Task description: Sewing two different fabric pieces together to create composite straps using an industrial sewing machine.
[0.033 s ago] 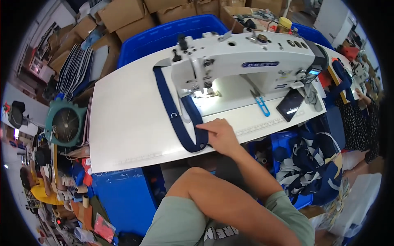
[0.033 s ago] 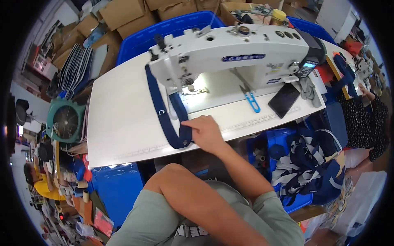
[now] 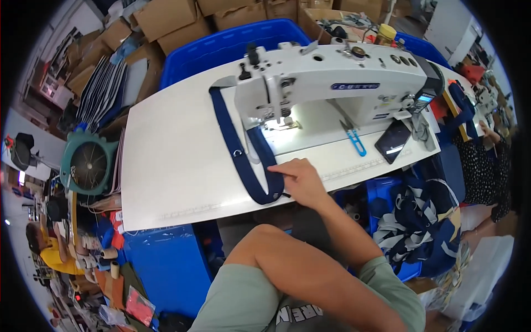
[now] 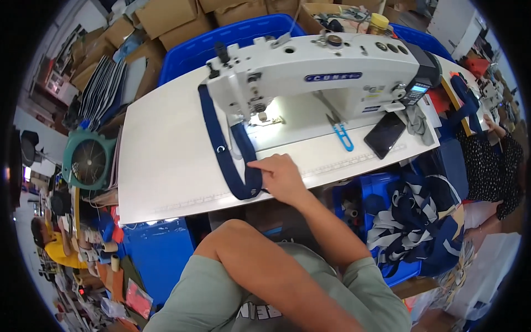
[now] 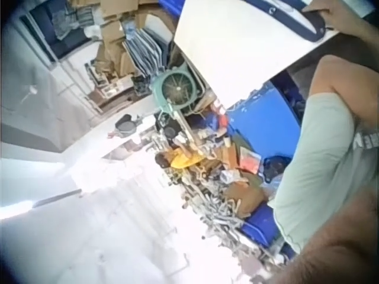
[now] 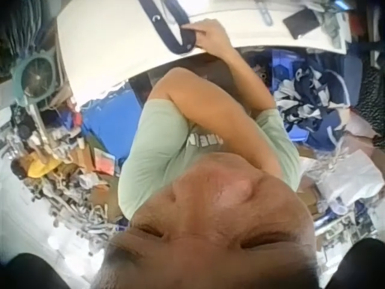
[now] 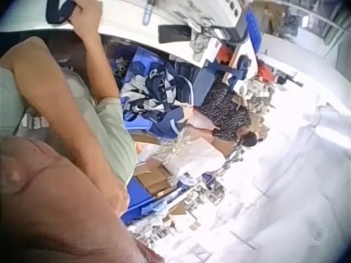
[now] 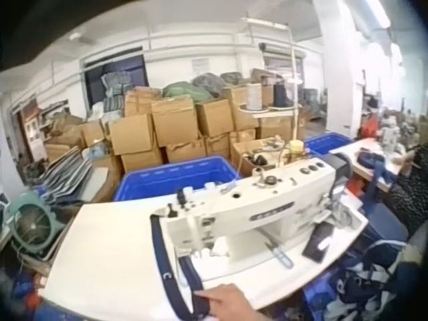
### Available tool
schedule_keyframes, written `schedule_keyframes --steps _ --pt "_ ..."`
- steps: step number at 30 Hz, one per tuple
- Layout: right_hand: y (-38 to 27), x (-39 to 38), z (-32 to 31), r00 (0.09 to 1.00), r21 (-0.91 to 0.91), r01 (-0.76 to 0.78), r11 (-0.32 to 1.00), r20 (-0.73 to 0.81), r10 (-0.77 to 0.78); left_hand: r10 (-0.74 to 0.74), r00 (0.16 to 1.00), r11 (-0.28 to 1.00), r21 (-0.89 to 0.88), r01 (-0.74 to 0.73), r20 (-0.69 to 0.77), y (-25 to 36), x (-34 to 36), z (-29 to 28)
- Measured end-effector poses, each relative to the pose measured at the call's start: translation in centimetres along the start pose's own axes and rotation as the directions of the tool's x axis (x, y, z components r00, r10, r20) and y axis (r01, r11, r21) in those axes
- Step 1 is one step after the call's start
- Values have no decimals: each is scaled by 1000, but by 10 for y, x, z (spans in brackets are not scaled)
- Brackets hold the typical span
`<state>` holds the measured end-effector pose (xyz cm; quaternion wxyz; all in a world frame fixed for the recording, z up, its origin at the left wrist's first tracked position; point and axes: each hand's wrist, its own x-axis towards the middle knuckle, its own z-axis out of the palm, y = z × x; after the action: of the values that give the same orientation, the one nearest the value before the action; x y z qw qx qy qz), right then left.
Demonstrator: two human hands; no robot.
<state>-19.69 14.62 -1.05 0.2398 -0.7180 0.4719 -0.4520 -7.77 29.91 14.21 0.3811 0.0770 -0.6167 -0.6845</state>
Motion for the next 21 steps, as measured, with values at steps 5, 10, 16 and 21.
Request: schedule_keyframes --steps 5,10,16,21 --pt "-26 -3 -4 906 516 -417 748 167 390 42 999 999 -7 -42 29 21 -16 -13" --pt "-54 -47 -11 811 559 -585 587 388 438 57 972 997 -67 -43 226 35 -23 -19" --pt "-120 -81 -72 731 300 -276 913 682 -3 170 744 929 147 -340 647 31 31 6" --pt "-160 -105 -149 872 277 24 960 465 -156 -357 921 768 610 195 155 15 24 -77"
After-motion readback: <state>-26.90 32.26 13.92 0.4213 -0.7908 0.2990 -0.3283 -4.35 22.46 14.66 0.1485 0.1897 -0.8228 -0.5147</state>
